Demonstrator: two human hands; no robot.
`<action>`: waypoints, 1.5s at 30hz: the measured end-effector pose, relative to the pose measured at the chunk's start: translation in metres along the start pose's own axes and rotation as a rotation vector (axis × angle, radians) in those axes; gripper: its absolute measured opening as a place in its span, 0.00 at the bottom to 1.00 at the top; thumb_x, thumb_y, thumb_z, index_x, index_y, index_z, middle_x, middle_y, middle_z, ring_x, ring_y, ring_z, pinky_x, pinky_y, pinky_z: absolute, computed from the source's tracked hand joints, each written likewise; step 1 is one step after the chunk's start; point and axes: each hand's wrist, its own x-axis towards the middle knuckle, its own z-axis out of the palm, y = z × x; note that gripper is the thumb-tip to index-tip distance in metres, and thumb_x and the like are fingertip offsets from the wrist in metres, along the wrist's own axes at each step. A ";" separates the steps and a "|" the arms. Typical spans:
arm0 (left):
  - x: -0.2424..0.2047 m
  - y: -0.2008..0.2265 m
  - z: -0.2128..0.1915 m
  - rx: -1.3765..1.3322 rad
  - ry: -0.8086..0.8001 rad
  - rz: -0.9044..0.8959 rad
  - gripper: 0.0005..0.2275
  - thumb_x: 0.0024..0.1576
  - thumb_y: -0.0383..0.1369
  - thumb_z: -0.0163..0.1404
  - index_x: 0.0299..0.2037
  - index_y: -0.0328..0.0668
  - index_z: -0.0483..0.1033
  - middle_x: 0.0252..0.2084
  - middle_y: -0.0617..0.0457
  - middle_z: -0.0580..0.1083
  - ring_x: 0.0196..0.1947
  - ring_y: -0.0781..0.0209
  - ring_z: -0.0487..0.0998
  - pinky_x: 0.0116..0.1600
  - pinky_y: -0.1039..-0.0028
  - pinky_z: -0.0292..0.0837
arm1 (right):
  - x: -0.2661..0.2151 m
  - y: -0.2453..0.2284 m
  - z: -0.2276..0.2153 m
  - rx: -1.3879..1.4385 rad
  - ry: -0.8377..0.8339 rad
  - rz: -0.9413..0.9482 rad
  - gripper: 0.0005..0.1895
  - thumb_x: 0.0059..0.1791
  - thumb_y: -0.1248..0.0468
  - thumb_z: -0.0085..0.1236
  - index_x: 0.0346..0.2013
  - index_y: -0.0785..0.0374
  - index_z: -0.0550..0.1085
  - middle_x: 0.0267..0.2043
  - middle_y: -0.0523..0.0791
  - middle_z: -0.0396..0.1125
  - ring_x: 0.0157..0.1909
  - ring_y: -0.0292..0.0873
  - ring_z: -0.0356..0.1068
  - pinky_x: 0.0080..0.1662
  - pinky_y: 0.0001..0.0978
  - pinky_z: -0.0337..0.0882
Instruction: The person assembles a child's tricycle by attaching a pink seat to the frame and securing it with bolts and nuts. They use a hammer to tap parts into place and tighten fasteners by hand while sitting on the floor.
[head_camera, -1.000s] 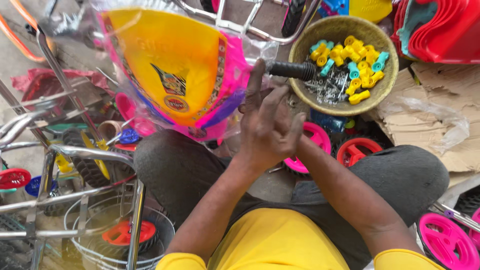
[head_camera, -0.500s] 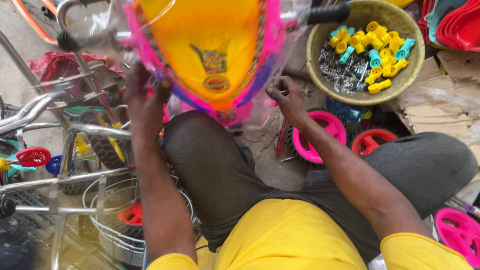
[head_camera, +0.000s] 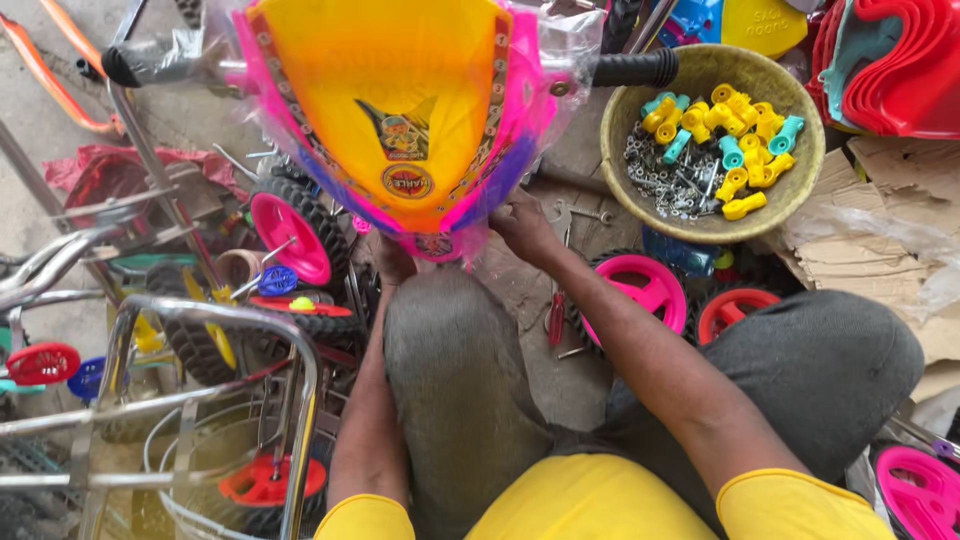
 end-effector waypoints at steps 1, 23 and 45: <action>0.001 0.002 0.006 -0.009 -0.012 -0.011 0.29 0.62 0.46 0.58 0.65 0.32 0.65 0.57 0.51 0.74 0.57 0.62 0.74 0.62 0.70 0.70 | 0.011 0.015 -0.013 0.030 -0.098 0.098 0.17 0.46 0.63 0.66 0.48 0.66 0.77 0.46 0.50 0.75 0.48 0.50 0.73 0.51 0.43 0.73; 0.132 -0.028 0.021 -0.323 -0.169 -0.361 0.24 0.60 0.43 0.57 0.59 0.33 0.69 0.53 0.50 0.75 0.53 0.61 0.76 0.59 0.68 0.73 | 0.323 0.278 -0.072 -0.751 0.172 0.057 0.17 0.49 0.67 0.52 0.52 0.70 0.74 0.52 0.61 0.69 0.54 0.63 0.69 0.58 0.54 0.68; 0.131 0.014 -0.029 -0.558 -0.108 -0.222 0.19 0.59 0.40 0.56 0.53 0.33 0.73 0.49 0.50 0.77 0.49 0.59 0.78 0.56 0.67 0.75 | 0.205 0.270 -0.069 -0.901 -0.104 0.327 0.17 0.50 0.65 0.49 0.52 0.67 0.75 0.50 0.60 0.70 0.52 0.61 0.70 0.55 0.51 0.69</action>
